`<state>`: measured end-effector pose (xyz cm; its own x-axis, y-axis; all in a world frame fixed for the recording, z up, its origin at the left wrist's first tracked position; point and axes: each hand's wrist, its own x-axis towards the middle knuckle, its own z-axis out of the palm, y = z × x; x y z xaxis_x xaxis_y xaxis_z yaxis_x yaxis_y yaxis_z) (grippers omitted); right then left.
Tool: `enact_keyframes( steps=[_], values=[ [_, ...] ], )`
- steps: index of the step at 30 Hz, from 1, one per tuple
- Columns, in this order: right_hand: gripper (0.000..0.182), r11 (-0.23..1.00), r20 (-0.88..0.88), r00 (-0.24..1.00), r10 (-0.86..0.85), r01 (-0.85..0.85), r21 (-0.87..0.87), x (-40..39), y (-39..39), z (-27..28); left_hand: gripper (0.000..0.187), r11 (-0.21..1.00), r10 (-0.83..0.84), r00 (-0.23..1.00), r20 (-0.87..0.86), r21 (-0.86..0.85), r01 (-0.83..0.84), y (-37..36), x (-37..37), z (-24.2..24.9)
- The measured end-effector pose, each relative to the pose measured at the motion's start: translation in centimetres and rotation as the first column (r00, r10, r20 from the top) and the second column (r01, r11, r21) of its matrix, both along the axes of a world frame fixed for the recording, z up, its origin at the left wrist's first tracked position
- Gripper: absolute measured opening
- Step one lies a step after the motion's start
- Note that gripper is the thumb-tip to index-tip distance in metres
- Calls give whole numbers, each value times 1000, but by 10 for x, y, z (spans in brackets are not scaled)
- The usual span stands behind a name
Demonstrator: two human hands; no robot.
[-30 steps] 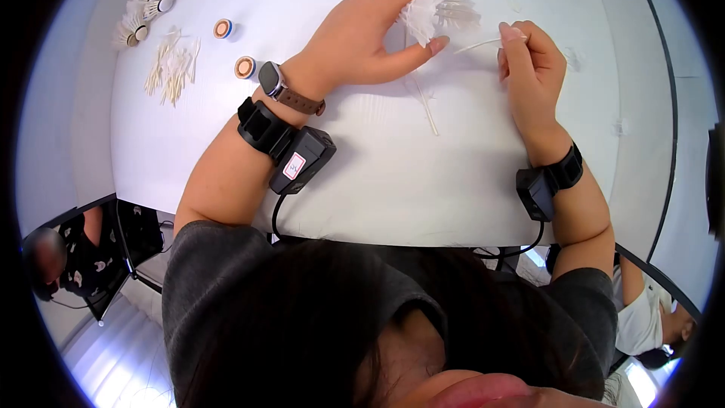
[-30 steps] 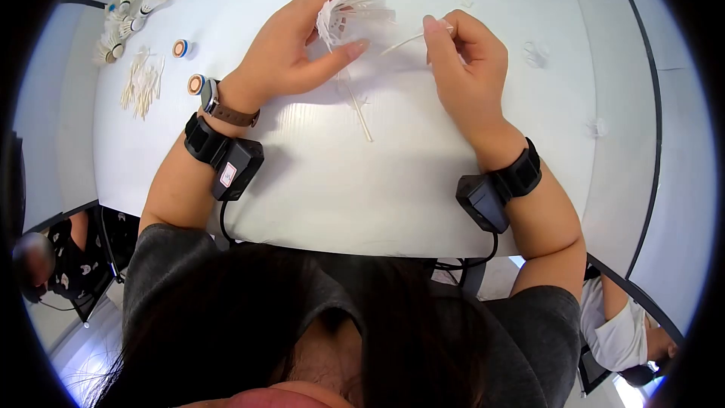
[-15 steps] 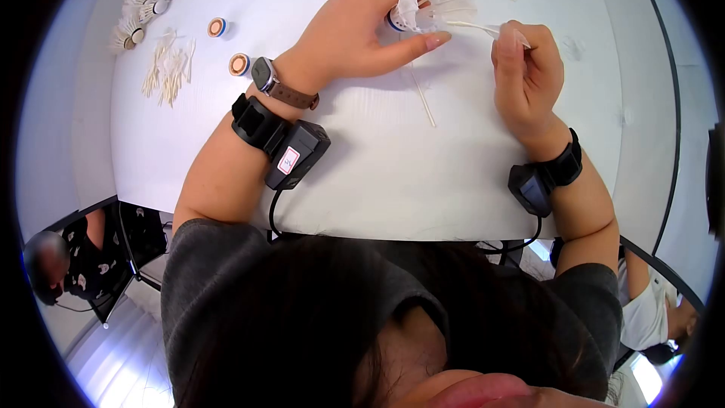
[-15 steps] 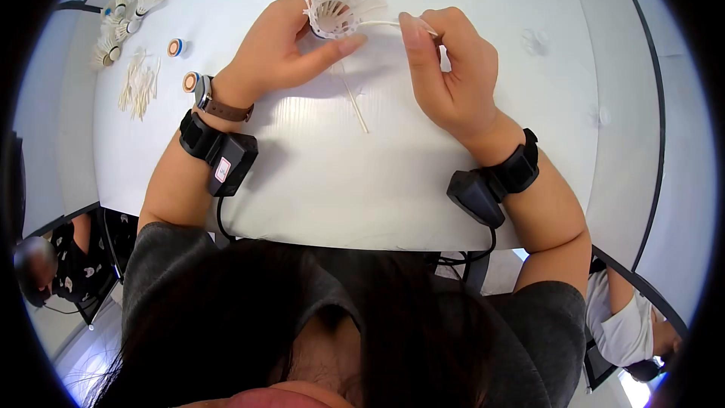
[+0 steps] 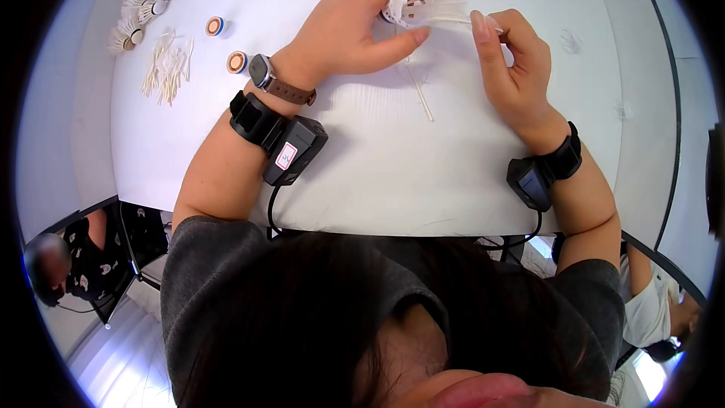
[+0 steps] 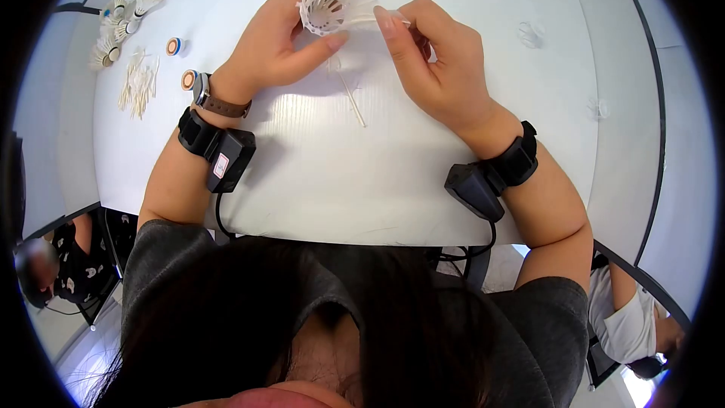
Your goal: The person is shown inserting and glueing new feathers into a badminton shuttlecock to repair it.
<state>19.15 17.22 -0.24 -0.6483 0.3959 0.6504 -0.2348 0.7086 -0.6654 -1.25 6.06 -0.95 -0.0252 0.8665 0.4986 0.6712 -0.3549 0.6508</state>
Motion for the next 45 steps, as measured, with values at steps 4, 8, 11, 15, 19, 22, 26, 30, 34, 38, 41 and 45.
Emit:
enact_keyframes(
  steps=[4, 8, 11, 15, 19, 22, 26, 30, 34, 38, 41, 45],
  values=[
    [17, 999, 48, 998, 31, -29, -25, 1, 0, 2, 35, 983, 9, 998, -55, -182, -19, -8, 1, 15],
    [18, 998, 101, 994, 36, -30, -59, 3, -2, 4, 36, 988, 15, 1000, -14, -156, -17, -7, 3, 17],
    [18, 997, 112, 993, 34, -26, -75, 3, -3, 3, 36, 998, -23, 999, -25, 64, 25, 0, 2, 8],
    [19, 997, 107, 994, 29, -21, -75, 3, -3, 3, 39, 999, 11, 998, -56, 33, -9, 0, 2, 10],
    [19, 995, 110, 994, 27, -16, -94, 2, -3, 1, 43, 998, 58, 998, -30, -15, -59, -3, 5, 14],
    [19, 996, 129, 991, 20, -9, -89, 3, -3, 2, 44, 997, 63, 996, -62, -42, -66, -3, 4, 13],
    [20, 995, 138, 990, 30, -16, -101, 3, -3, 1, 45, 997, 73, 993, -97, -26, -76, -3, 4, 14],
    [21, 993, 154, 988, 28, -10, -118, 3, -4, 2, 47, 998, 56, 996, -67, -21, -57, -3, 4, 12],
    [21, 993, 161, 986, 31, -12, -120, 3, -3, 1, 47, 998, 68, 993, -95, -9, -69, -3, 4, 11],
    [22, 994, 177, 984, 24, -5, -109, 2, -3, 1, 46, 994, 83, 986, -145, -65, -94, -5, 2, 14],
    [23, 991, 218, 976, 18, 11, -132, 3, -5, 5, 45, 998, 57, 983, -177, -7, -59, -3, 3, 13],
    [27, 985, 198, 979, 49, -15, -169, 4, -4, 2, 45, 999, 53, 988, -144, 18, -51, -3, 3, 12]
  ],
)
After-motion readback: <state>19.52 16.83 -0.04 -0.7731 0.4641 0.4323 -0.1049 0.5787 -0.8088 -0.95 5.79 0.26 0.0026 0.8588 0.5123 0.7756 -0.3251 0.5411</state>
